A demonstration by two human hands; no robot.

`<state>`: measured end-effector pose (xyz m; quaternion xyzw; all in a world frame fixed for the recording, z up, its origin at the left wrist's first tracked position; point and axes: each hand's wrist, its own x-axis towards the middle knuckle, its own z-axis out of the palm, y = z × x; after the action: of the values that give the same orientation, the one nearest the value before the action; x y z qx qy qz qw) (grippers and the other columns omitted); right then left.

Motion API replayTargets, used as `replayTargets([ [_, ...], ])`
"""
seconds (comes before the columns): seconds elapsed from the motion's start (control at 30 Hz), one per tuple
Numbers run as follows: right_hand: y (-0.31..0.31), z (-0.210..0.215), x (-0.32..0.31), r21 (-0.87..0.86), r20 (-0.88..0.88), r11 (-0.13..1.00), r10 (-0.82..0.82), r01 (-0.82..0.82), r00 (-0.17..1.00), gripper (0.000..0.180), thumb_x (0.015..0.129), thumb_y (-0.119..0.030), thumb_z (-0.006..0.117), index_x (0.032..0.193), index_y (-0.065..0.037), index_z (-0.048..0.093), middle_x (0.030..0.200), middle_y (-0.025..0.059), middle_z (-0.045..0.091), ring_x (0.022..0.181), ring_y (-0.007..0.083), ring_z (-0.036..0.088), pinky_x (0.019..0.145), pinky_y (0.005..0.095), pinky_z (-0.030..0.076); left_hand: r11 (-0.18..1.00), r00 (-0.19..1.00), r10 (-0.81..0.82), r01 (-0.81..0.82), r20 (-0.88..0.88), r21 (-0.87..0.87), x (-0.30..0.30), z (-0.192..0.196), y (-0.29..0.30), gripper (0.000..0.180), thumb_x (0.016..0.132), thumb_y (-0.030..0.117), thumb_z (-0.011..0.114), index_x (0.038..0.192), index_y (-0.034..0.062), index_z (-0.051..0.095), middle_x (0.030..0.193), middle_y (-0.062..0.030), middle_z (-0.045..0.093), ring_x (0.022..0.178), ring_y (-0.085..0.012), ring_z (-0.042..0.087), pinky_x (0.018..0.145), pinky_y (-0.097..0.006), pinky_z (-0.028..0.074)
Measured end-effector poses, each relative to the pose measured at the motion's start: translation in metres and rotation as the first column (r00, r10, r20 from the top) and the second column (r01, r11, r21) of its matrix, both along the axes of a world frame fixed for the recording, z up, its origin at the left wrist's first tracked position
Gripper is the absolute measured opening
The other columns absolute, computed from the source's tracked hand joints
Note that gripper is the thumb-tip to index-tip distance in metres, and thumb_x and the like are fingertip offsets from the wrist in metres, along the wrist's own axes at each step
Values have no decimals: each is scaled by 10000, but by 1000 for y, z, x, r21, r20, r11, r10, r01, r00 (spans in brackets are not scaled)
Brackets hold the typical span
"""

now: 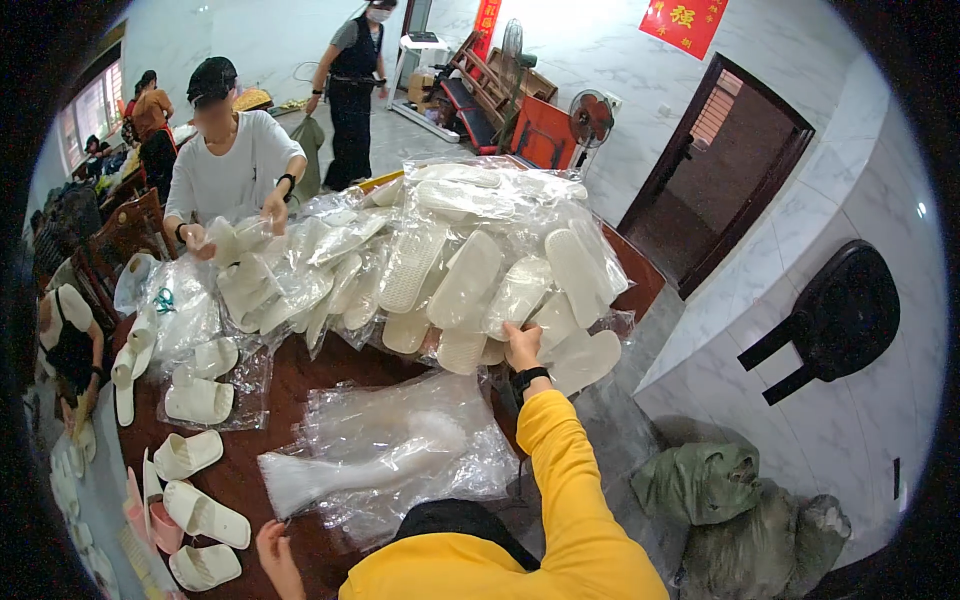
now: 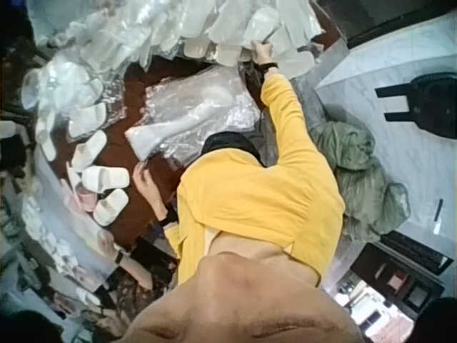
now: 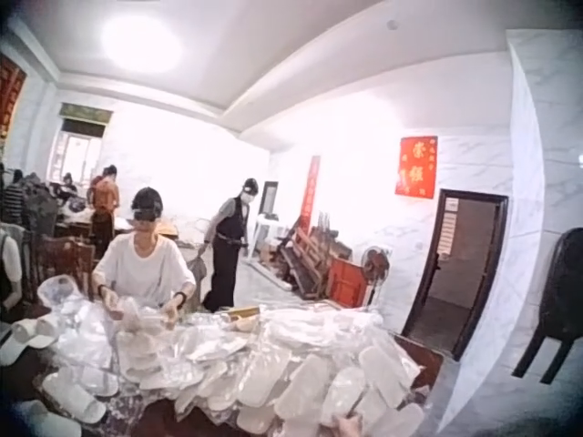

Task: Packaging white slippers into clear plastic bags at a factory workbench.

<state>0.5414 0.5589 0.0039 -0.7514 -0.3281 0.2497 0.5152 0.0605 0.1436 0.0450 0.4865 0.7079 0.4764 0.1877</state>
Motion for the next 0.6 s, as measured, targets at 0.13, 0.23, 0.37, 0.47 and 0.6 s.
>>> replayTargets([
  [0.13,-3,45,-37,174,-392,943,331,-284,858,328,826,-82,719,1049,-4,491,898,86,581,721,139,567,592,262,457,998,996,-32,36,89,-53,18,-13,-8,201,935,50,548,1108,-17,626,1177,-124,611,1068,-226,589,929,-323,468],
  [0.23,-11,86,-56,325,-426,901,411,-287,806,243,825,-35,678,950,-44,470,778,15,542,615,61,506,487,209,394,998,983,-17,28,180,-54,21,-16,-10,182,943,36,530,1079,-24,635,1143,-113,625,1047,-202,599,914,-300,473],
  [0.37,-48,144,-86,458,-458,750,659,-478,596,149,872,-42,570,1009,-59,516,799,-1,525,631,64,492,531,213,434,976,959,-124,165,255,-144,18,-28,-6,357,926,123,590,1267,25,562,1302,-172,542,1161,-291,546,957,-408,455],
  [0.47,-105,174,-155,312,-497,642,738,-700,456,210,910,-124,597,1095,-45,538,861,4,557,705,83,549,627,215,487,966,922,-143,210,360,-152,30,-27,3,346,991,131,454,1296,-27,502,1249,-124,559,1110,-197,547,963,-315,431],
  [0.6,-151,180,-176,101,-327,-88,938,-991,-117,350,939,-254,626,1188,-11,588,1005,62,662,875,125,640,775,266,522,935,760,-85,284,644,-211,44,-19,26,444,1019,264,448,1372,-4,429,1297,-151,523,1175,-210,517,977,-325,426],
])
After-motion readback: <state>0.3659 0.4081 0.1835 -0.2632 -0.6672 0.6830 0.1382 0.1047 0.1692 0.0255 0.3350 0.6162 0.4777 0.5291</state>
